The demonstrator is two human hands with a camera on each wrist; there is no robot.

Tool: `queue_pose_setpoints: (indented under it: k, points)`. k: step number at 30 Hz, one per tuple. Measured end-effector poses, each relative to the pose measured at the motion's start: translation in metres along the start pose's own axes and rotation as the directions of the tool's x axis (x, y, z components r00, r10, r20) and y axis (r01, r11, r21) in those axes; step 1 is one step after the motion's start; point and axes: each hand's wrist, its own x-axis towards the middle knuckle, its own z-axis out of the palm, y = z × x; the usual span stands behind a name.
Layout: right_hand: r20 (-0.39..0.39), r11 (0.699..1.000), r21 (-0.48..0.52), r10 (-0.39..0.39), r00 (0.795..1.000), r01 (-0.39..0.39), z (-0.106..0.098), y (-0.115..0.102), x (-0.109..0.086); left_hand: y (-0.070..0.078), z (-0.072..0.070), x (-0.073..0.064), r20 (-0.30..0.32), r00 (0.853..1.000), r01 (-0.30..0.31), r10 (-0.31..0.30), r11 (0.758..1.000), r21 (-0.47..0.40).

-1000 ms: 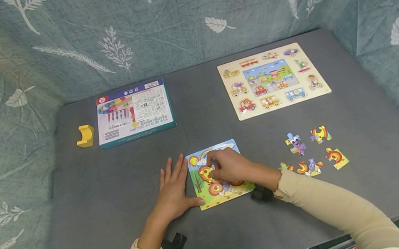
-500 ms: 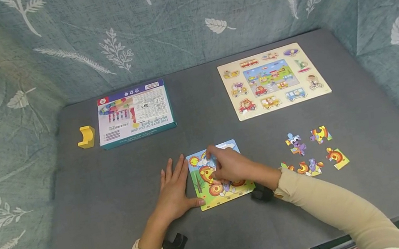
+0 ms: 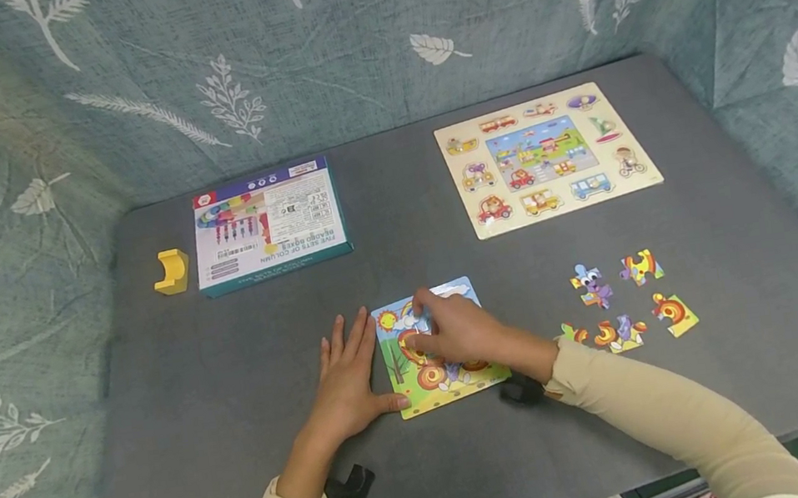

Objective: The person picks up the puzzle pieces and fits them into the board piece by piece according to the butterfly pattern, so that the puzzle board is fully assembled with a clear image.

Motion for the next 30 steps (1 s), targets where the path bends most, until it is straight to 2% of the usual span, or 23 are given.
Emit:
queue_pose_setpoints:
  k: [6, 17, 23, 26, 30]
  points:
    - [-0.008, 0.995, -0.099, 0.010, 1.000, -0.011, 0.004, -0.003, 0.001, 0.000, -0.001, 0.000, 0.006, 1.000, -0.001, 0.001, 1.000, 0.005]
    - [-0.044, 0.995, -0.096, 0.015, 0.999, -0.019, 0.003, -0.002, 0.004, 0.000, 0.000, 0.000, -0.006, 1.000, 0.000, 0.000, 1.000, -0.001]
    - [-0.019, 0.996, -0.090, -0.003, 1.000, 0.001, -0.001, 0.000, 0.003, -0.001, 0.000, 0.000, 0.002, 1.000, -0.002, 0.002, 1.000, -0.001]
    - [-0.026, 0.998, -0.053, -0.023, 0.999, 0.022, -0.019, 0.008, 0.000, -0.002, 0.000, 0.000, 0.006, 1.000, -0.002, 0.002, 1.000, -0.004]
    - [-0.093, 0.996, -0.084, -0.011, 0.996, 0.003, -0.067, 0.033, -0.008, -0.001, 0.000, -0.002, -0.004, 1.000, 0.004, -0.004, 1.000, -0.018]
